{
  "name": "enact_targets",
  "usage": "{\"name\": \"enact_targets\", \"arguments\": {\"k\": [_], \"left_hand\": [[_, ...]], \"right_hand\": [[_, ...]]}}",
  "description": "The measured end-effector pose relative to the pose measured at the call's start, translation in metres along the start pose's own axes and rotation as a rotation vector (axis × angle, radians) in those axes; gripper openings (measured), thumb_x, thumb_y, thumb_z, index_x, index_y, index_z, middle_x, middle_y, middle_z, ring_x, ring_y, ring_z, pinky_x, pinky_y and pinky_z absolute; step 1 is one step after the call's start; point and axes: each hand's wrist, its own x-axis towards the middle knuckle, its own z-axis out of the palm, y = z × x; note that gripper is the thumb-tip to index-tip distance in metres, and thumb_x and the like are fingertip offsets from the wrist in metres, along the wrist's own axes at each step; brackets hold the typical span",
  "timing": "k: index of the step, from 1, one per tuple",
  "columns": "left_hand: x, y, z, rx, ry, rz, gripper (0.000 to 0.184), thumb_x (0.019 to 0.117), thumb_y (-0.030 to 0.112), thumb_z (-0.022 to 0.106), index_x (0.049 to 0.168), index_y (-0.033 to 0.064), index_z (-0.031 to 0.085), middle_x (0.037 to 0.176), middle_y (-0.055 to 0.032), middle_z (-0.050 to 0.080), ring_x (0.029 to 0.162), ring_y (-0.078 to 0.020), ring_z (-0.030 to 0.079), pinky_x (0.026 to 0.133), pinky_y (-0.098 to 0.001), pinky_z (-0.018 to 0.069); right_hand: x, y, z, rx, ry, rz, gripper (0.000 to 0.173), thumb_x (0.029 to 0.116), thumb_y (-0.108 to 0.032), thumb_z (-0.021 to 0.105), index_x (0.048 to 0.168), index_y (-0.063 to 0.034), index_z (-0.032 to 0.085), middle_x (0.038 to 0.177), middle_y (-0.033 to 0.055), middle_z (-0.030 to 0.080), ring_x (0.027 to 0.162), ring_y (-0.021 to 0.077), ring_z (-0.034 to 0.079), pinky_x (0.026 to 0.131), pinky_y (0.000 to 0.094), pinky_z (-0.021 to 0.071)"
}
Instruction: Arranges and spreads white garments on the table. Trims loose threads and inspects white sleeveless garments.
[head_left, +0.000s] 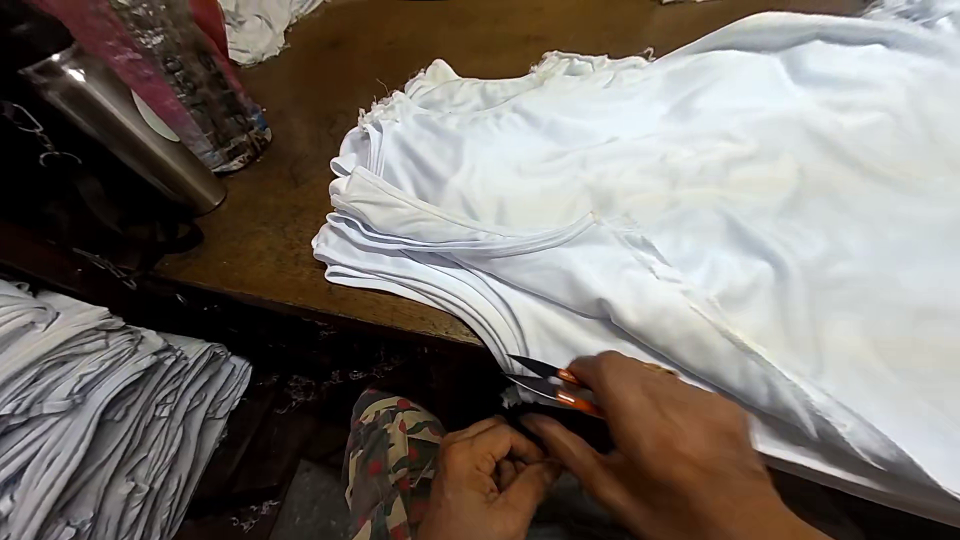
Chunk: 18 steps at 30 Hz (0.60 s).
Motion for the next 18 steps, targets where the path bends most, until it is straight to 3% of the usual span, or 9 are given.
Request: {"name": "enact_targets", "arguments": {"k": [5, 7, 9, 11, 14, 18], "left_hand": [[0.002, 0.003, 0.012, 0.046, -0.002, 0.003, 0.015, 0.0880, 0.007, 0.077, 0.101, -0.0002, 0.075, 0.096, -0.0077, 0.066, 0.073, -0.0059, 0.061, 0.061, -0.0176, 0.0533], [0.003, 0.005, 0.012, -0.012, 0.026, -0.006, 0.014, 0.0926, 0.007, 0.073, 0.104, 0.0000, 0.076, 0.098, -0.0075, 0.069, 0.074, -0.0070, 0.064, 0.061, -0.0196, 0.0557], [0.005, 0.012, 0.014, -0.097, 0.028, -0.046, 0.016, 0.0978, 0.008, 0.067, 0.108, -0.0015, 0.075, 0.100, -0.0081, 0.072, 0.073, -0.0085, 0.067, 0.059, -0.0221, 0.0579], [0.011, 0.021, 0.018, -0.271, -0.025, -0.091, 0.024, 0.1008, 0.004, 0.060, 0.121, -0.0073, 0.068, 0.109, -0.0125, 0.073, 0.076, -0.0130, 0.071, 0.058, -0.0261, 0.0599], [0.027, 0.033, 0.031, -0.630, -0.182, -0.182, 0.039, 0.1014, 0.007, 0.058, 0.137, -0.0084, 0.053, 0.123, -0.0185, 0.069, 0.086, -0.0197, 0.073, 0.056, -0.0294, 0.0593], [0.054, 0.044, 0.061, -0.831, -0.332, -0.348, 0.030, 0.0976, 0.009, 0.064, 0.124, -0.0040, 0.058, 0.117, -0.0188, 0.071, 0.087, -0.0221, 0.075, 0.054, -0.0307, 0.0605]], "right_hand": [[0.024, 0.008, 0.016, -0.048, -0.028, -0.043, 0.014, 0.0875, -0.022, 0.058, 0.084, -0.0100, 0.065, 0.066, 0.0010, 0.056, 0.053, 0.0186, 0.056, 0.043, 0.0351, 0.0402], [0.031, 0.014, 0.009, 0.072, -0.112, 0.055, 0.012, 0.0847, -0.026, 0.059, 0.079, -0.0171, 0.065, 0.058, -0.0068, 0.049, 0.047, 0.0104, 0.049, 0.041, 0.0320, 0.0364], [0.045, 0.022, -0.007, 0.267, -0.308, 0.235, 0.015, 0.0899, -0.034, 0.065, 0.079, -0.0243, 0.066, 0.054, -0.0121, 0.048, 0.045, 0.0040, 0.046, 0.040, 0.0272, 0.0364], [0.066, 0.029, -0.028, 0.505, -0.506, 0.399, 0.024, 0.0975, -0.032, 0.067, 0.077, -0.0209, 0.065, 0.054, -0.0065, 0.051, 0.044, 0.0073, 0.046, 0.040, 0.0269, 0.0358], [0.091, 0.028, -0.051, 0.689, -0.628, 0.485, 0.027, 0.1009, -0.021, 0.062, 0.076, -0.0134, 0.065, 0.053, 0.0006, 0.052, 0.040, 0.0104, 0.043, 0.036, 0.0241, 0.0324], [0.109, 0.027, -0.060, 0.734, -0.740, 0.544, 0.027, 0.1029, -0.016, 0.059, 0.078, -0.0085, 0.066, 0.055, 0.0046, 0.052, 0.041, 0.0117, 0.045, 0.037, 0.0234, 0.0341]]}}
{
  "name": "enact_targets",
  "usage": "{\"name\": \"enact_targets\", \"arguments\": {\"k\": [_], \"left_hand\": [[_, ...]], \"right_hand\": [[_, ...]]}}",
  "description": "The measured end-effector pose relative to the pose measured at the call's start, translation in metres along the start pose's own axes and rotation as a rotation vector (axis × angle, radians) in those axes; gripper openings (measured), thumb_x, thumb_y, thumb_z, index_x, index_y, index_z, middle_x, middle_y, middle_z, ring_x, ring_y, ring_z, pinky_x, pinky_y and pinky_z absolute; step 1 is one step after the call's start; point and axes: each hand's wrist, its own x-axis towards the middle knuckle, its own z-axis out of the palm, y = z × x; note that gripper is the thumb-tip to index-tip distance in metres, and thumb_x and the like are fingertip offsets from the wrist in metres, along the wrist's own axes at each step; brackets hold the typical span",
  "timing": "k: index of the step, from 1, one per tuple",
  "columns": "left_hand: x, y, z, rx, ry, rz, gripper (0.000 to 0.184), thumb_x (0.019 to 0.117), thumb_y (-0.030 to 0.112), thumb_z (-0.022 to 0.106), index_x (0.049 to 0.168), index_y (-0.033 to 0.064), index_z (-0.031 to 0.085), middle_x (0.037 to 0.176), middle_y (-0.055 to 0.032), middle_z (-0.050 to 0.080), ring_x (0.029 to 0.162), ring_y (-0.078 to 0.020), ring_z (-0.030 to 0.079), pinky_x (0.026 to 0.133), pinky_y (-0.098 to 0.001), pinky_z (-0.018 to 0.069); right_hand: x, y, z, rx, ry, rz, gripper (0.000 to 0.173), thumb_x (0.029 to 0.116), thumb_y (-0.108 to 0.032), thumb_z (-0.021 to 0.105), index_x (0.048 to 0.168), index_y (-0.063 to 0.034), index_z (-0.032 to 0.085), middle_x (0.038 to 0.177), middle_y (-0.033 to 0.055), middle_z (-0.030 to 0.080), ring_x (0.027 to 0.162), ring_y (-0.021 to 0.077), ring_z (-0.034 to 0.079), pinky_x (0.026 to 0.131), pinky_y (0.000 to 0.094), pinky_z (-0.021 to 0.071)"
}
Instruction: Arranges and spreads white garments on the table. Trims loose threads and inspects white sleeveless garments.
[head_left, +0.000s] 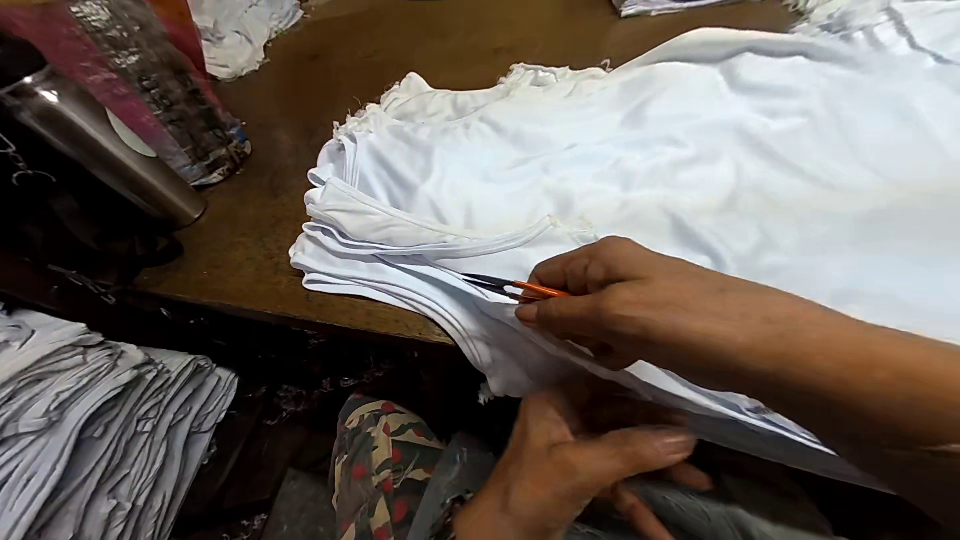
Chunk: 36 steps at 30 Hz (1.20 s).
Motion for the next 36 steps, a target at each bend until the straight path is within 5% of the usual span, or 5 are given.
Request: {"name": "enact_targets", "arguments": {"k": [10, 16, 19, 24, 36], "left_hand": [[0.011, -0.016, 0.010, -0.019, 0.031, -0.112, 0.017, 0.0980, 0.008, 0.066, 0.112, -0.0022, 0.065, 0.098, -0.0154, 0.075, 0.071, -0.0168, 0.072, 0.051, -0.0279, 0.0585], [-0.012, -0.013, -0.021, -0.050, 0.144, -0.093, 0.022, 0.1006, 0.016, 0.065, 0.109, -0.0038, 0.068, 0.102, -0.0195, 0.074, 0.072, -0.0186, 0.073, 0.053, -0.0295, 0.0585], [-0.010, -0.018, -0.021, -0.060, 0.156, -0.119, 0.018, 0.1036, 0.013, 0.060, 0.105, -0.0027, 0.069, 0.092, -0.0134, 0.074, 0.064, -0.0136, 0.069, 0.051, -0.0270, 0.0573], [-0.004, -0.026, -0.018, -0.028, 0.242, -0.159, 0.014, 0.0982, 0.009, 0.068, 0.097, -0.0023, 0.075, 0.077, -0.0067, 0.070, 0.057, -0.0090, 0.063, 0.050, -0.0238, 0.0551], [-0.032, -0.033, -0.026, 0.167, 0.199, -0.050, 0.018, 0.1013, 0.008, 0.062, 0.103, -0.0020, 0.077, 0.075, -0.0044, 0.071, 0.054, -0.0065, 0.061, 0.050, -0.0231, 0.0542]], "right_hand": [[-0.006, 0.008, -0.005, 0.018, -0.039, 0.066, 0.027, 0.0994, -0.022, 0.069, 0.078, -0.0063, 0.067, 0.056, 0.0068, 0.057, 0.040, 0.0137, 0.049, 0.036, 0.0248, 0.0396], [-0.035, 0.036, -0.007, 0.142, 0.002, -0.131, 0.047, 0.1099, -0.043, 0.038, 0.093, -0.0154, 0.072, 0.057, 0.0003, 0.052, 0.043, 0.0097, 0.047, 0.037, 0.0218, 0.0386], [-0.064, 0.065, -0.003, 0.246, 0.051, -0.122, 0.046, 0.1077, -0.047, 0.040, 0.092, -0.0202, 0.074, 0.057, -0.0043, 0.050, 0.043, 0.0053, 0.042, 0.038, 0.0195, 0.0335], [-0.120, 0.113, 0.004, 0.305, 0.054, 0.027, 0.042, 0.1110, -0.028, 0.037, 0.111, -0.0049, 0.071, 0.071, -0.0069, 0.058, 0.054, 0.0017, 0.047, 0.048, 0.0211, 0.0396], [-0.116, 0.147, 0.041, 0.217, 0.127, 0.026, 0.036, 0.1096, -0.026, 0.047, 0.098, -0.0038, 0.073, 0.067, -0.0053, 0.056, 0.052, 0.0012, 0.042, 0.049, 0.0223, 0.0356]]}}
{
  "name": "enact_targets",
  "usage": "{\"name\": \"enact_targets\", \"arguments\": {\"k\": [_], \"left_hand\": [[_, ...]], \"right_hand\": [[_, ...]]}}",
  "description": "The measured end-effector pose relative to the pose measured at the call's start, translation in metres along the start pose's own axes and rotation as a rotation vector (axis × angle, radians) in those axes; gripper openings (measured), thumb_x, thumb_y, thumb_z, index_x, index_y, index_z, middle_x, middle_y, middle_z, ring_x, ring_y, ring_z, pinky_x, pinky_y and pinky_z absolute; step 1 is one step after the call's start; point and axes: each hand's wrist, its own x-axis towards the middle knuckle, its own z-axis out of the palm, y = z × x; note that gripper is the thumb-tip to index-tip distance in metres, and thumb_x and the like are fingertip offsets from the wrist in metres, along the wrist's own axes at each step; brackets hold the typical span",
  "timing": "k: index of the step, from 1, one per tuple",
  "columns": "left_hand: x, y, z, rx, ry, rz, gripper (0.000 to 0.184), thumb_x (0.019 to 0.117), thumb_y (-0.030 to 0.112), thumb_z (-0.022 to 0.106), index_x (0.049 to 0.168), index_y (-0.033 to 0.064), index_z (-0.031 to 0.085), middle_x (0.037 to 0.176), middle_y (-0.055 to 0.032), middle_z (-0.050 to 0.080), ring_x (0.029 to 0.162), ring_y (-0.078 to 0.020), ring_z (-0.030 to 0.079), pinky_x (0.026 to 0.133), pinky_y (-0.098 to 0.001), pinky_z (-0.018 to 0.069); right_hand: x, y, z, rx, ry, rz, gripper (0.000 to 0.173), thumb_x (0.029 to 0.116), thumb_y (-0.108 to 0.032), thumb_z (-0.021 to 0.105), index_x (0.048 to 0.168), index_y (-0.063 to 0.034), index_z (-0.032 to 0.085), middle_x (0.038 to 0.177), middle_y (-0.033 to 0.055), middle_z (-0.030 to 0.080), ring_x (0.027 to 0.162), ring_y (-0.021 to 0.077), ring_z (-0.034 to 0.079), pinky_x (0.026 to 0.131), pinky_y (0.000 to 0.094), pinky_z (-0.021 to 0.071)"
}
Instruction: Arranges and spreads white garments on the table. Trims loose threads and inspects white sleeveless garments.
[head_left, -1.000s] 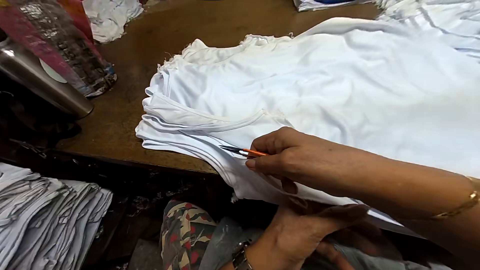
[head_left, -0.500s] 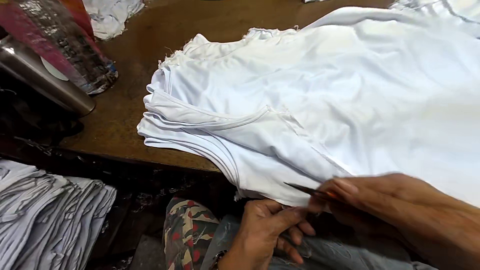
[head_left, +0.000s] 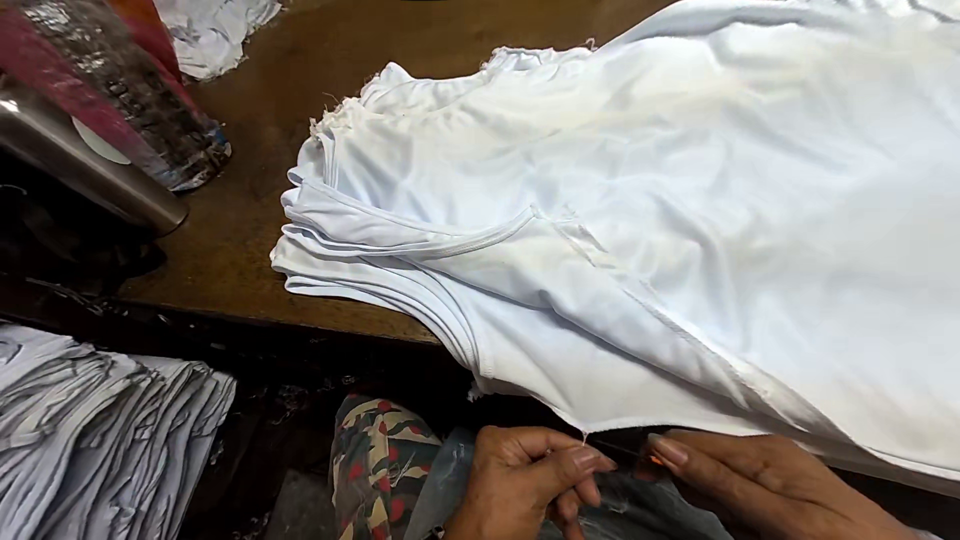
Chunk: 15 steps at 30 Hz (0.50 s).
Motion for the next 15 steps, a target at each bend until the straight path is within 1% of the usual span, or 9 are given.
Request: {"name": "enact_targets", "arguments": {"k": [5, 9, 11, 13, 14, 15], "left_hand": [[0.000, 0.001, -0.001, -0.003, -0.004, -0.003, 0.017, 0.1008, 0.008, 0.063, 0.101, -0.0018, 0.077, 0.074, -0.0041, 0.072, 0.054, -0.0058, 0.061, 0.050, -0.0227, 0.0540], [0.000, -0.001, -0.002, 0.006, -0.026, -0.009, 0.016, 0.1003, 0.008, 0.063, 0.100, -0.0019, 0.076, 0.073, -0.0039, 0.071, 0.055, -0.0063, 0.062, 0.051, -0.0231, 0.0545], [-0.001, -0.002, -0.005, 0.067, -0.058, -0.005, 0.015, 0.0997, 0.007, 0.064, 0.098, -0.0018, 0.076, 0.073, -0.0030, 0.071, 0.055, -0.0059, 0.062, 0.052, -0.0229, 0.0550], [-0.002, -0.003, -0.010, 0.198, -0.059, 0.035, 0.013, 0.0984, 0.008, 0.067, 0.096, -0.0016, 0.074, 0.075, -0.0020, 0.071, 0.057, -0.0053, 0.063, 0.053, -0.0225, 0.0557], [-0.003, -0.004, -0.013, 0.282, -0.018, 0.068, 0.011, 0.0968, 0.008, 0.068, 0.094, -0.0013, 0.074, 0.077, -0.0021, 0.072, 0.059, -0.0053, 0.064, 0.054, -0.0223, 0.0561], [-0.003, -0.005, -0.017, 0.374, 0.052, 0.114, 0.010, 0.0949, 0.008, 0.070, 0.094, -0.0005, 0.075, 0.081, -0.0023, 0.072, 0.062, -0.0056, 0.065, 0.055, -0.0222, 0.0566]], "right_hand": [[0.009, -0.003, 0.007, -0.004, 0.009, -0.023, 0.036, 0.1095, -0.027, 0.048, 0.094, -0.0057, 0.072, 0.066, -0.0069, 0.056, 0.051, -0.0010, 0.041, 0.047, 0.0205, 0.0343], [0.012, 0.000, 0.008, -0.087, 0.058, -0.067, 0.037, 0.1087, -0.027, 0.049, 0.088, -0.0062, 0.071, 0.066, -0.0056, 0.059, 0.051, -0.0016, 0.044, 0.047, 0.0204, 0.0354], [0.012, -0.001, 0.009, -0.123, 0.067, -0.100, 0.038, 0.1092, -0.027, 0.048, 0.087, -0.0049, 0.071, 0.065, -0.0043, 0.058, 0.051, -0.0007, 0.044, 0.048, 0.0214, 0.0358], [0.011, -0.007, 0.007, -0.144, 0.032, -0.166, 0.039, 0.1108, -0.027, 0.045, 0.093, -0.0012, 0.070, 0.066, -0.0006, 0.056, 0.053, 0.0026, 0.044, 0.049, 0.0235, 0.0369], [0.011, -0.011, 0.006, -0.163, 0.018, -0.213, 0.039, 0.1108, -0.028, 0.046, 0.099, 0.0010, 0.070, 0.068, 0.0024, 0.057, 0.055, 0.0054, 0.047, 0.051, 0.0255, 0.0395], [0.011, -0.016, 0.006, -0.197, 0.025, -0.262, 0.039, 0.1098, -0.031, 0.049, 0.104, 0.0017, 0.069, 0.070, 0.0053, 0.058, 0.057, 0.0080, 0.050, 0.052, 0.0276, 0.0424]]}}
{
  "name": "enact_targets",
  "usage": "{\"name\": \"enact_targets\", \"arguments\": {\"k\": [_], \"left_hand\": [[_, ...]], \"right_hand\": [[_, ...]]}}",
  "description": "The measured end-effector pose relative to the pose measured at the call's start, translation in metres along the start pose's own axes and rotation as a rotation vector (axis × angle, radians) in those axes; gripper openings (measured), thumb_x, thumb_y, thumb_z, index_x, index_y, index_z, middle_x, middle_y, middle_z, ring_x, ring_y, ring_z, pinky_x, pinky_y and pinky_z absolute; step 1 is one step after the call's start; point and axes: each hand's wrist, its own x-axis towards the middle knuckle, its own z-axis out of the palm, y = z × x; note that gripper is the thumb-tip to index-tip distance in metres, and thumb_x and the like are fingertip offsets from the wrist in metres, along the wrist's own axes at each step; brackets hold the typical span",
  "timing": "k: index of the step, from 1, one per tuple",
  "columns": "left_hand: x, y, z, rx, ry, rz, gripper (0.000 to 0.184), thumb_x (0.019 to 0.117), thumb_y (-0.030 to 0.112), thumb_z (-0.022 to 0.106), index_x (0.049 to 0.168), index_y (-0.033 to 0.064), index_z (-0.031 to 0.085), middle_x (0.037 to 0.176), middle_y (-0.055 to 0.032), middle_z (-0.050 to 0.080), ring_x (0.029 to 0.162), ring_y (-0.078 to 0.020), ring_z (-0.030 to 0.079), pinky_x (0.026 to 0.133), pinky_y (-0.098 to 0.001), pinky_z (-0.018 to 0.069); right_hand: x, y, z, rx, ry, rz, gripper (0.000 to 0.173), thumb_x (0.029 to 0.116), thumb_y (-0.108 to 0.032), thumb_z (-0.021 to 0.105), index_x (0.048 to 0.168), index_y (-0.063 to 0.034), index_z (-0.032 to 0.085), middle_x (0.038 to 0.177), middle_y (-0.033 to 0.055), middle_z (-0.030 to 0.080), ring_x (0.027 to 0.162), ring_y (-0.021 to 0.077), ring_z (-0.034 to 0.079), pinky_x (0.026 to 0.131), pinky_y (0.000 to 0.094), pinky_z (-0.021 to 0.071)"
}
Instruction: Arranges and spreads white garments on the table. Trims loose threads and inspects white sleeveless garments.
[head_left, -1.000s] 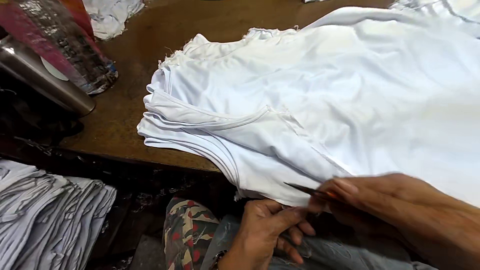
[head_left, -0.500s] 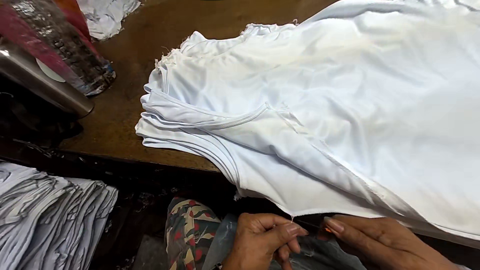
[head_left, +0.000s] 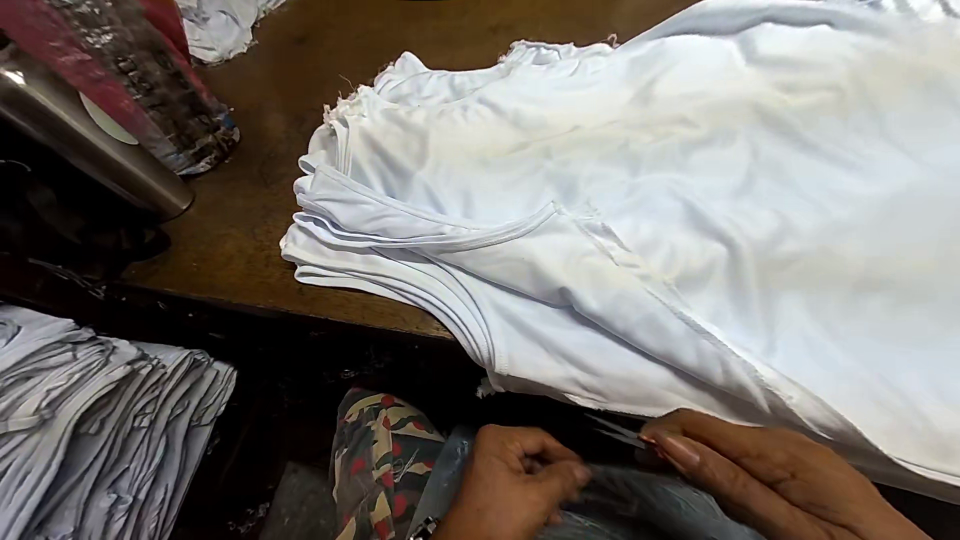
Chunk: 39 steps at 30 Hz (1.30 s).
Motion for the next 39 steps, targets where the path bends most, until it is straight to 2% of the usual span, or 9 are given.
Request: {"name": "enact_targets", "arguments": {"k": [4, 7, 13, 20, 23, 26, 31, 34, 39], "left_hand": [[0.003, -0.004, -0.011, 0.148, 0.379, 0.142, 0.019, 0.0889, 0.004, 0.072, 0.107, 0.0007, 0.070, 0.093, -0.0053, 0.071, 0.071, -0.0118, 0.069, 0.056, -0.0263, 0.0599], [0.003, 0.008, -0.016, 0.088, 0.524, 0.239, 0.024, 0.0903, 0.002, 0.071, 0.114, 0.0017, 0.068, 0.090, -0.0084, 0.071, 0.066, -0.0160, 0.068, 0.050, -0.0267, 0.0580], [0.007, 0.020, -0.020, 0.041, 0.471, 0.271, 0.023, 0.0951, 0.005, 0.068, 0.118, 0.0064, 0.070, 0.091, -0.0102, 0.071, 0.061, -0.0162, 0.065, 0.048, -0.0254, 0.0552], [0.005, 0.023, -0.033, 0.010, 0.557, 0.251, 0.013, 0.0985, 0.010, 0.065, 0.105, 0.0052, 0.075, 0.091, -0.0101, 0.071, 0.064, -0.0184, 0.067, 0.055, -0.0301, 0.0600], [0.004, 0.013, -0.033, -0.096, 0.547, 0.144, 0.019, 0.1028, 0.013, 0.059, 0.110, 0.0008, 0.072, 0.095, -0.0150, 0.071, 0.074, -0.0252, 0.072, 0.062, -0.0392, 0.0644], [0.009, 0.009, -0.023, -0.196, 0.463, 0.051, 0.023, 0.0966, 0.014, 0.070, 0.114, -0.0010, 0.068, 0.094, -0.0159, 0.073, 0.080, -0.0261, 0.074, 0.066, -0.0400, 0.0651], [0.014, 0.006, -0.019, -0.216, 0.365, -0.006, 0.012, 0.0930, 0.008, 0.074, 0.096, -0.0038, 0.073, 0.080, -0.0129, 0.071, 0.067, -0.0180, 0.070, 0.061, -0.0313, 0.0623], [0.003, 0.007, -0.034, -0.079, 0.237, -0.012, 0.019, 0.0958, 0.019, 0.073, 0.089, 0.0005, 0.072, 0.076, -0.0061, 0.069, 0.065, -0.0133, 0.068, 0.060, -0.0285, 0.0604], [-0.008, 0.011, -0.047, 0.343, 0.579, 0.152, 0.015, 0.0891, 0.017, 0.075, 0.100, 0.0087, 0.069, 0.073, 0.0020, 0.064, 0.057, -0.0079, 0.059, 0.051, -0.0231, 0.0512]], "right_hand": [[0.017, -0.015, 0.014, -0.254, 0.193, -0.163, 0.041, 0.0953, -0.041, 0.073, 0.107, -0.0025, 0.067, 0.073, 0.0088, 0.063, 0.059, 0.0142, 0.053, 0.053, 0.0334, 0.0445], [0.040, -0.015, 0.031, -0.415, 0.339, -0.279, 0.027, 0.0935, -0.033, 0.068, 0.106, -0.0093, 0.067, 0.072, -0.0005, 0.060, 0.056, 0.0073, 0.049, 0.049, 0.0271, 0.0416], [0.081, -0.020, 0.050, -0.710, 0.427, -0.417, 0.021, 0.0893, -0.026, 0.060, 0.099, -0.0095, 0.068, 0.071, -0.0012, 0.060, 0.055, 0.0145, 0.057, 0.045, 0.0337, 0.0432], [0.107, -0.046, -0.013, -0.285, 0.431, -0.205, 0.008, 0.0948, -0.025, 0.065, 0.092, -0.0200, 0.070, 0.064, -0.0126, 0.055, 0.050, -0.0036, 0.045, 0.043, 0.0176, 0.0362], [0.132, -0.038, -0.055, -0.388, 0.560, -0.074, 0.010, 0.0934, -0.024, 0.069, 0.091, -0.0152, 0.067, 0.070, -0.0045, 0.056, 0.057, 0.0041, 0.048, 0.051, 0.0273, 0.0399], [0.148, -0.013, -0.053, -0.592, 0.491, 0.031, 0.016, 0.0969, -0.021, 0.063, 0.091, -0.0055, 0.065, 0.070, 0.0148, 0.058, 0.064, 0.0359, 0.058, 0.053, 0.0590, 0.0418], [0.126, -0.009, -0.042, -0.486, 0.536, -0.119, 0.024, 0.1016, -0.034, 0.057, 0.106, -0.0127, 0.065, 0.074, 0.0000, 0.056, 0.058, 0.0116, 0.050, 0.051, 0.0342, 0.0411], [0.097, -0.022, -0.030, -0.567, 0.510, -0.294, 0.045, 0.0930, -0.044, 0.066, 0.116, -0.0052, 0.062, 0.074, 0.0029, 0.054, 0.056, 0.0143, 0.046, 0.048, 0.0359, 0.0378], [0.079, -0.016, -0.003, -0.856, 0.412, -0.407, 0.026, 0.0880, -0.034, 0.057, 0.089, -0.0109, 0.069, 0.072, 0.0016, 0.060, 0.058, 0.0202, 0.058, 0.045, 0.0400, 0.0398]]}}
